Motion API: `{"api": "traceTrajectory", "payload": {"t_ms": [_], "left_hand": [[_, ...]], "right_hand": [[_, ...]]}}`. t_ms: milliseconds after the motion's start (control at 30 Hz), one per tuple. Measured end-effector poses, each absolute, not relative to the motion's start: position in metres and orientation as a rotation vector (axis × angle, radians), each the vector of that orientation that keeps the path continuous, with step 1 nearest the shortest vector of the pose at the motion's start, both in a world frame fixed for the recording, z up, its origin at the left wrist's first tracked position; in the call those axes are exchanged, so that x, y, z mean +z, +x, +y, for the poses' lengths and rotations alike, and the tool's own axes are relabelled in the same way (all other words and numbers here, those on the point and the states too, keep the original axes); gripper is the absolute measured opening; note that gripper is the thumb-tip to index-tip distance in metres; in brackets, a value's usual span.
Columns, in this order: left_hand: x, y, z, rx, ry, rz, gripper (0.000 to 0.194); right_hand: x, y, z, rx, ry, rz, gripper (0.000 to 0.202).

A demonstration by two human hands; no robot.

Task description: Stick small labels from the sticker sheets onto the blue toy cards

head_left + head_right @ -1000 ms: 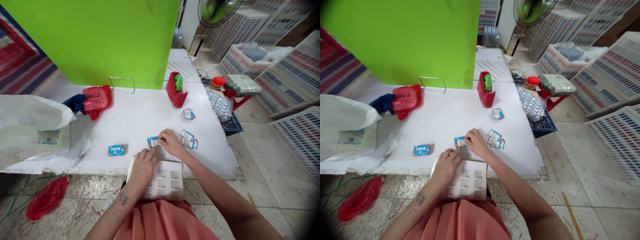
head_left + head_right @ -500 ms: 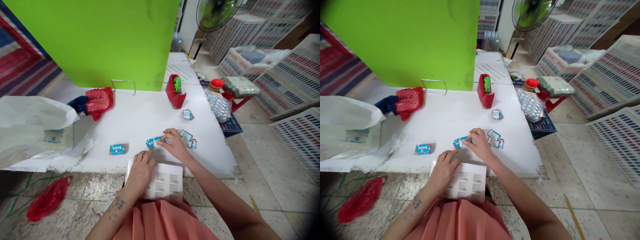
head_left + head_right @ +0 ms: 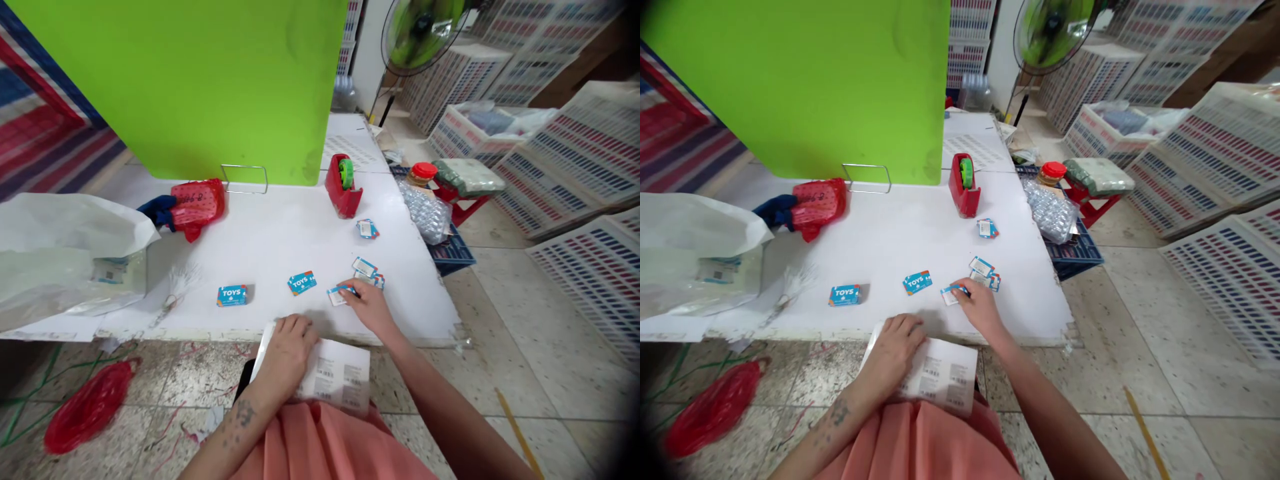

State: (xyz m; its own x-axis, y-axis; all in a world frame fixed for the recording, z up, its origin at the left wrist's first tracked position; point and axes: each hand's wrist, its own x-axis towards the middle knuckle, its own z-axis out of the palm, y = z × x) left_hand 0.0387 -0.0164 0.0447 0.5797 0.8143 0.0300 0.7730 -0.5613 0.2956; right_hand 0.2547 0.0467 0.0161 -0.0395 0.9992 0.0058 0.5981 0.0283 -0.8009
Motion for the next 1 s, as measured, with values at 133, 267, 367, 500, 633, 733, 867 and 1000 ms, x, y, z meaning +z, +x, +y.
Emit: {"api": "traceTrajectory", "payload": {"t_ms": [133,267,367,500,633,733,867,1000], "left_hand": [[0.047,0.035,-0.013,0.161,2.457,1.455,0.017],[0.046,0.038,-0.009,0.156,2.413,1.549,0.016],[0.048,0.038,-0.007,0.145,2.358,1.55,0.015],[0.055,0.025,-0.004,0.189,2.222,1.537,0.018],[0.06,0.011,-0.002,0.204,2.001,1.504,0.02],[0.06,0.012,-0.002,0.245,1.911,1.512,0.021],[0.057,0.018,-0.001,0.318,1.889,1.517,0.022],[0.052,0.017,0.0,0.374,1.815,1.533,0.022]], "right_hand": [[0.024,0.27,0.037,0.336,-1.695,-1.814,0.028],[0.046,0.248,0.016,0.277,-1.564,-2.037,0.027],[0.049,0.225,0.005,0.628,-1.346,-2.224,0.028],[0.038,0.219,0.004,0.799,-1.338,-2.194,0.027],[0.035,0.225,0.007,0.855,-1.325,-2.157,0.025],[0.039,0.218,0.005,0.748,-1.287,-2.209,0.024],[0.04,0.201,-0.003,0.492,-1.284,-2.318,0.021],[0.032,0.194,-0.014,0.23,-1.271,-2.398,0.031]]}}
